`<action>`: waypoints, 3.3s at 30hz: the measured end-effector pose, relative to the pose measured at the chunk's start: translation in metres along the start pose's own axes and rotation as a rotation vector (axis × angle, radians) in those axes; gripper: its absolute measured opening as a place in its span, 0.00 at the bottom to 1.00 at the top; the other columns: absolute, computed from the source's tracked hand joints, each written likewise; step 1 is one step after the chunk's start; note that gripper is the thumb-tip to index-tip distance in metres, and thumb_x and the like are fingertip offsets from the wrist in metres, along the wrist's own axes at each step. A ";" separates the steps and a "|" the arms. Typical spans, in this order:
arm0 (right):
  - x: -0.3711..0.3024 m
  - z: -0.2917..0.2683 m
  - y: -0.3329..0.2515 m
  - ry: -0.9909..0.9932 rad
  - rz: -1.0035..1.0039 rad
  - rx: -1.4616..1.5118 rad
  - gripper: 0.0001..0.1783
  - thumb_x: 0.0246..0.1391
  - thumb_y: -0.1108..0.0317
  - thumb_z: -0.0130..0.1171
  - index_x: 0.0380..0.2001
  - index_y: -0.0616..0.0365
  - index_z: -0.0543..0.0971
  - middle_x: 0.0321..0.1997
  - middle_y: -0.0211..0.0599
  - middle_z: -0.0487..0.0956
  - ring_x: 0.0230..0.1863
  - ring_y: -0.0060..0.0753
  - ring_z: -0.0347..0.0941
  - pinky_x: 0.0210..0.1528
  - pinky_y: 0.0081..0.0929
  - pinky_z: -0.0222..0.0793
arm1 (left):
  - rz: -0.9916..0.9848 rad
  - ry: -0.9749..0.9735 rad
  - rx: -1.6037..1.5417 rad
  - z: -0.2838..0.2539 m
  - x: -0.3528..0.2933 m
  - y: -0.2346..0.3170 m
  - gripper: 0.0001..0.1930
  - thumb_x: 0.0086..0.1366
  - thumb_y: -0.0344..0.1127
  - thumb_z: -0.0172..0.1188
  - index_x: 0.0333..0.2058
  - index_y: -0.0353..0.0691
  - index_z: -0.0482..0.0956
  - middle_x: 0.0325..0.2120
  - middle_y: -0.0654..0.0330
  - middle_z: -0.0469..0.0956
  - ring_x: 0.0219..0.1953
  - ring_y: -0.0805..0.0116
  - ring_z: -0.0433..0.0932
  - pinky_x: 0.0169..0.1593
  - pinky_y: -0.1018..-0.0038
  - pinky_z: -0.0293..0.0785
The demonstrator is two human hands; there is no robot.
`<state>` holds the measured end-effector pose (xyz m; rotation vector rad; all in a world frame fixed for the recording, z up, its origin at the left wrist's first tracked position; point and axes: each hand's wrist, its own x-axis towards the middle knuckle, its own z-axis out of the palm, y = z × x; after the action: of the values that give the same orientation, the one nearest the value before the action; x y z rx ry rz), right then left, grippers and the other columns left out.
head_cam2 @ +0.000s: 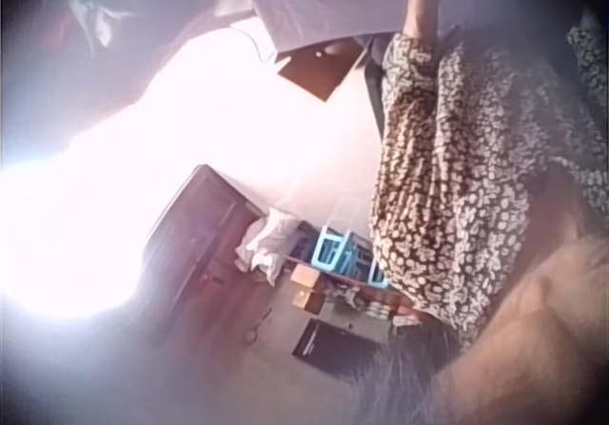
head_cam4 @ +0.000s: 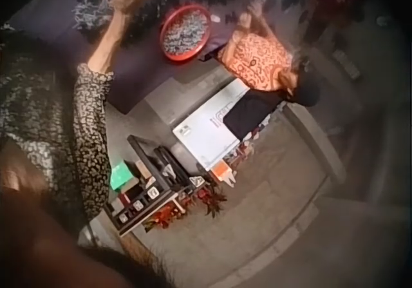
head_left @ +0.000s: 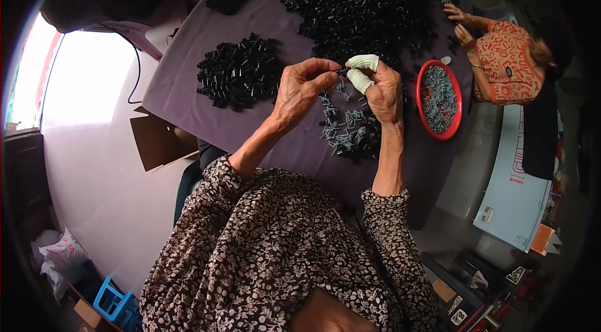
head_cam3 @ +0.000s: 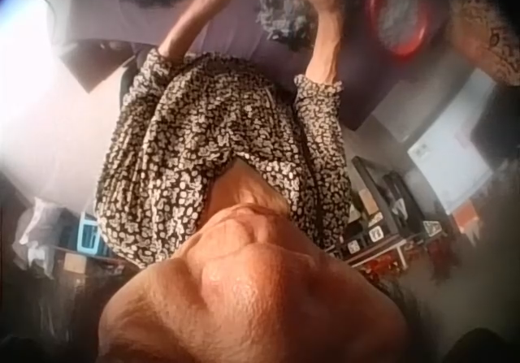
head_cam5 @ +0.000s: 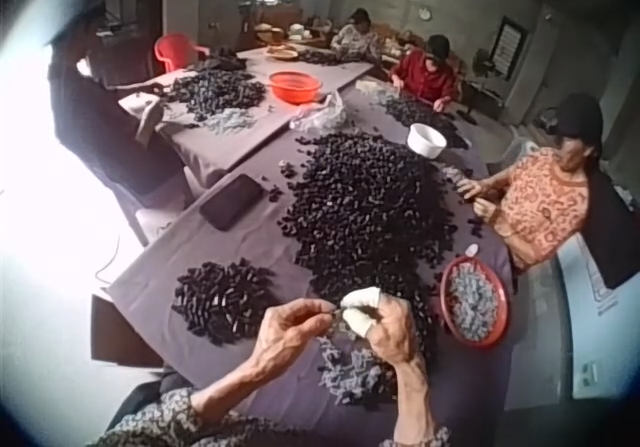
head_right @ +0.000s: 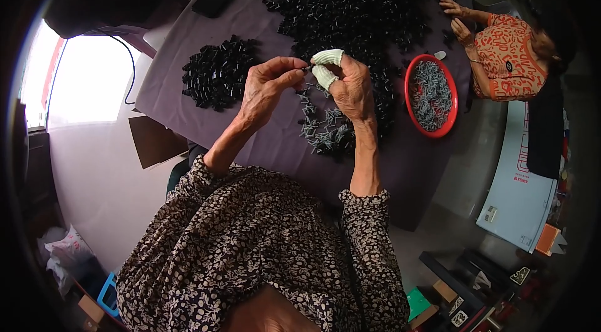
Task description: The person assembles plastic components by repeatedly fitting small grey pieces into black plastic parts by hand.
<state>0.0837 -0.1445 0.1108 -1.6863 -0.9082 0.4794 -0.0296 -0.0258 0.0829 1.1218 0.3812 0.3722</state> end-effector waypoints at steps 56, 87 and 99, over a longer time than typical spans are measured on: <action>-0.017 0.020 0.033 -0.178 -0.418 -0.896 0.06 0.34 0.78 0.53 0.20 0.63 0.68 0.25 0.44 0.71 0.29 0.46 0.68 0.33 0.36 0.65 | -0.298 -0.065 -0.099 -0.012 0.001 -0.047 0.08 0.56 0.31 0.58 0.31 0.31 0.76 0.26 0.61 0.76 0.28 0.74 0.74 0.38 0.78 0.71; -0.049 -0.038 0.063 0.038 -0.099 -0.738 0.09 0.42 0.73 0.60 0.31 0.61 0.76 0.30 0.42 0.77 0.29 0.42 0.74 0.30 0.29 0.70 | 0.090 0.148 0.575 -0.051 -0.017 -0.019 0.06 0.54 0.27 0.58 0.31 0.33 0.77 0.26 0.58 0.78 0.28 0.75 0.76 0.33 0.78 0.72; -0.031 -0.050 0.101 -0.157 -0.183 -0.932 0.05 0.36 0.78 0.53 0.20 0.62 0.68 0.23 0.42 0.72 0.28 0.46 0.70 0.29 0.36 0.67 | 0.468 0.376 1.263 -0.097 -0.008 -0.023 0.10 0.51 0.31 0.59 0.34 0.41 0.75 0.29 0.58 0.74 0.28 0.61 0.76 0.32 0.71 0.72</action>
<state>0.1325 -0.2097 0.0276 -2.3731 -1.5316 0.0359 -0.0800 0.0387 0.0250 2.4066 0.7240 0.8062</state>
